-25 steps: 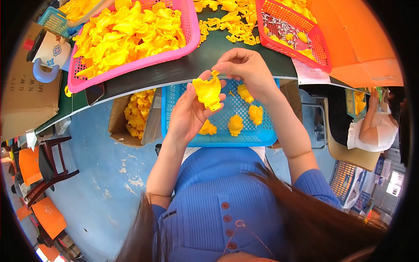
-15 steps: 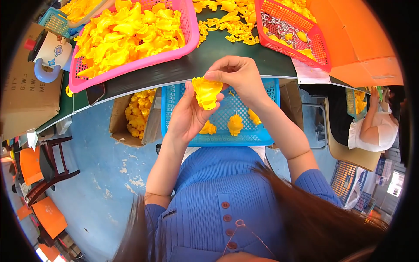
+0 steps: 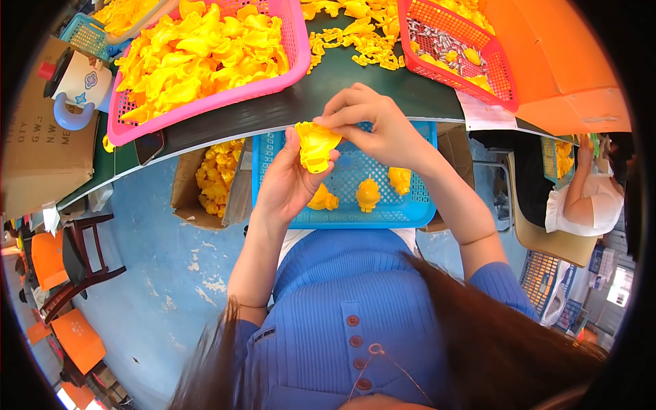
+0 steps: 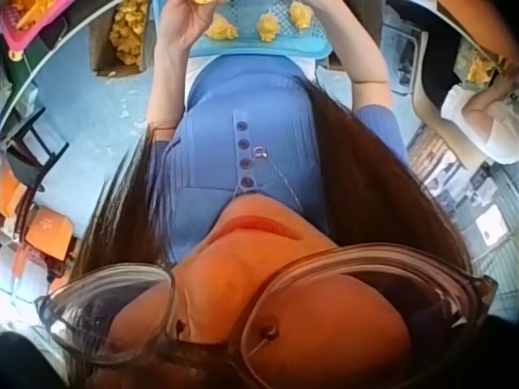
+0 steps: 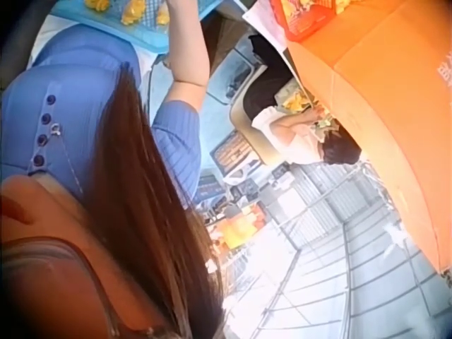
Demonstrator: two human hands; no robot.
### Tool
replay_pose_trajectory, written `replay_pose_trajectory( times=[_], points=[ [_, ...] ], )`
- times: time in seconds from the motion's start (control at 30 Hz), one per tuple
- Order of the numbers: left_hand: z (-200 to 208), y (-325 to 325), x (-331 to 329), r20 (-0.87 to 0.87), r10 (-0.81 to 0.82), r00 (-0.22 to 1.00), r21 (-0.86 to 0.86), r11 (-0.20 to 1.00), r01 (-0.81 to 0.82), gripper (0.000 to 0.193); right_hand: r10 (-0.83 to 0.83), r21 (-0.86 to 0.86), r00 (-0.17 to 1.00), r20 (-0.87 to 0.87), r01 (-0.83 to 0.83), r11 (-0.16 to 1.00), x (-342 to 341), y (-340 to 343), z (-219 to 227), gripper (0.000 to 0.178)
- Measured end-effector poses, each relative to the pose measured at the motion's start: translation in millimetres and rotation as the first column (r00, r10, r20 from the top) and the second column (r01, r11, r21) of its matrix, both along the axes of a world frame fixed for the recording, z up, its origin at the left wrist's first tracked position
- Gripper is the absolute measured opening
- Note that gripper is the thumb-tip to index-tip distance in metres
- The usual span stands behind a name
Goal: Assembling small yellow plastic toy components at a factory workbench.
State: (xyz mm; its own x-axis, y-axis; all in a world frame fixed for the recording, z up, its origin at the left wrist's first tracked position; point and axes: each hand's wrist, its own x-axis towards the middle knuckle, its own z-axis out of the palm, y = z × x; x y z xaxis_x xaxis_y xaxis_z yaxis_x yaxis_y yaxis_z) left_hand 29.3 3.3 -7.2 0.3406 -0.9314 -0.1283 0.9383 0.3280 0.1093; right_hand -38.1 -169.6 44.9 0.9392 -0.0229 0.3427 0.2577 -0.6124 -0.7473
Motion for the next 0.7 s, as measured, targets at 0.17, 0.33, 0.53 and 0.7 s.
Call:
replay_pose_trajectory(
  times=[0.17, 0.33, 0.53, 0.7],
  points=[
    [-2, 0, -2, -0.021, -0.014, 1.0, 0.004, 1.0, 0.014, 0.042, 0.062, 0.047, 0.997, -0.043, -0.06, 0.997, -7, -2, -8, 0.026],
    [-8, -4, -6, -0.007, -0.03, 1.0, 0.065, 0.997, 0.03, 0.044, 0.068, -0.038, 0.997, 0.031, -0.067, 0.997, -18, 0, -20, 0.037],
    [-3, -9, 6, 0.57, -0.115, 0.814, 0.288, 0.955, -0.067, 0.047, 0.008, -0.144, 0.976, 0.215, 0.024, 0.989, -26, -4, -22, 0.042],
    [32, -31, -23, 0.624, 0.206, 0.754, 0.154, 0.913, -0.377, 0.053, -0.061, -0.422, 0.912, 0.404, 0.246, 0.873, -35, -12, -8, 0.041]
  ],
)
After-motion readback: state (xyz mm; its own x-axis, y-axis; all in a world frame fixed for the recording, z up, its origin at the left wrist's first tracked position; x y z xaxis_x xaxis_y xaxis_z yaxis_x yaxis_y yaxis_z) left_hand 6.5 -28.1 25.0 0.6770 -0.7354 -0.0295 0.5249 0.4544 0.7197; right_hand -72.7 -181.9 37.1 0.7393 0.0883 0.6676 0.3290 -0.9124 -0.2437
